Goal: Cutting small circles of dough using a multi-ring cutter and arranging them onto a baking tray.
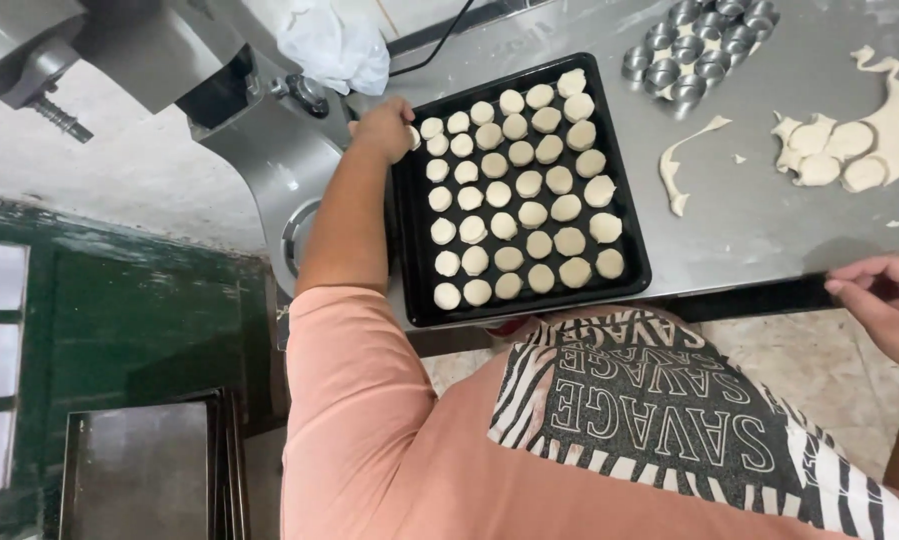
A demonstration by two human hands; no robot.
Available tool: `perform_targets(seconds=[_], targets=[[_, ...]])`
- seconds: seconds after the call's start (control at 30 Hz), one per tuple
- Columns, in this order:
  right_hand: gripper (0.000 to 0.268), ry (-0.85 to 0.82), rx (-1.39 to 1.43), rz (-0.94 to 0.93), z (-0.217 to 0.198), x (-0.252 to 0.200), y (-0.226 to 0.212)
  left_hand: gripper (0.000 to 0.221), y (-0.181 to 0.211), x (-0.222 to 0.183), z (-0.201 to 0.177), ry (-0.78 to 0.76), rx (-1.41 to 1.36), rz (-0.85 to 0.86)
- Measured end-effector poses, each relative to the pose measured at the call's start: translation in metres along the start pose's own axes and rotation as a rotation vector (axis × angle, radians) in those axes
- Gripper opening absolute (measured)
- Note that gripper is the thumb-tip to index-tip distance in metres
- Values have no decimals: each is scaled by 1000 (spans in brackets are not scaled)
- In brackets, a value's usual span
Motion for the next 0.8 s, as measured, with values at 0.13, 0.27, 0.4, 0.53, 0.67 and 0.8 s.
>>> perform_targets(seconds=[0.13, 0.27, 0.4, 0.53, 0.67, 0.8], targets=[[8, -16, -14, -37, -6, 5, -24, 34, 5, 3, 3, 101, 55, 26], [8, 48, -207, 101, -22, 11, -66, 38, 9, -3, 3, 224, 53, 47], [10, -9, -306, 87, -46, 21, -69, 34, 19, 0, 7, 343, 28, 65], [8, 1, -214, 50, -60, 48, -75, 20, 103, -28, 5, 493, -175, 595], [8, 61, -214, -89, -60, 84, -57, 21, 261, -102, 12, 239, -283, 722], [12, 147, -119, -261, -56, 114, -38, 25, 392, -150, 42, 84, -369, 1051]])
Point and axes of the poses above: each hand's wrist, its own x-axis towards the middle knuckle, its own z-axis out of the palm, y = z × x, the point moved 4 cm from there along x, towards the middle knuckle, and after that the axes turned 4 degrees about y, right-handed, at the moved point
